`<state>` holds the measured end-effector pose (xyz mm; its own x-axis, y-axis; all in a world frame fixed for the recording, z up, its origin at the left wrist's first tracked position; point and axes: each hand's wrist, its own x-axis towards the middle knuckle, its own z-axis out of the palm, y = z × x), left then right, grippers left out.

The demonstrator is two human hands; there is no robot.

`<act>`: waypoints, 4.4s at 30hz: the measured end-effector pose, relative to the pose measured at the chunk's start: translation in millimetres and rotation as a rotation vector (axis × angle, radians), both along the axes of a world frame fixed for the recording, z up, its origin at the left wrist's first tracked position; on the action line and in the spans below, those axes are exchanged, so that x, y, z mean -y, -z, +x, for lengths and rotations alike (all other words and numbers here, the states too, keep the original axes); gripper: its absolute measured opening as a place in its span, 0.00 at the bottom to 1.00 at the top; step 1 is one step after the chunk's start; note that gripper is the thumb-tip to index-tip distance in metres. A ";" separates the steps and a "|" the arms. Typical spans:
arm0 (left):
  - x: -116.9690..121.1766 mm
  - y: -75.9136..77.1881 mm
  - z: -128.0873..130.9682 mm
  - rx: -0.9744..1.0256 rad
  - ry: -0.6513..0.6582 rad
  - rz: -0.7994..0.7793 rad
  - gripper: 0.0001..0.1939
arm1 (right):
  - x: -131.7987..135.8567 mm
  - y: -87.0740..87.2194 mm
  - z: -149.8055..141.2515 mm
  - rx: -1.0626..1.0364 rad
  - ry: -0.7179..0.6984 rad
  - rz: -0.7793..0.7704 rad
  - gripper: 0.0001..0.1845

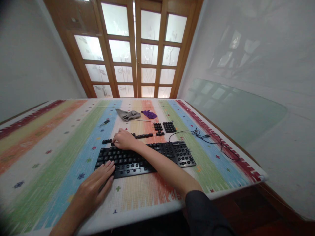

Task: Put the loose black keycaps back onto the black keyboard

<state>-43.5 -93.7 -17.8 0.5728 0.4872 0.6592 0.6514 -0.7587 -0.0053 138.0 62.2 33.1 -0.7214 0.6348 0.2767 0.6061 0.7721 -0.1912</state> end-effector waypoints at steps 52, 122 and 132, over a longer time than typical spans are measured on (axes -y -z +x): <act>2.3 -2.2 -0.2 0.017 -0.006 -0.048 0.20 | -22.5 5.7 -8.0 0.074 0.043 0.099 0.12; 1.9 -0.1 -3.0 0.003 -0.004 -0.056 0.20 | -39.6 2.6 11.8 0.011 0.289 -0.050 0.08; 3.0 -0.9 -0.9 -0.005 -0.005 -0.051 0.22 | -26.4 -12.9 13.1 -0.148 0.280 -0.029 0.06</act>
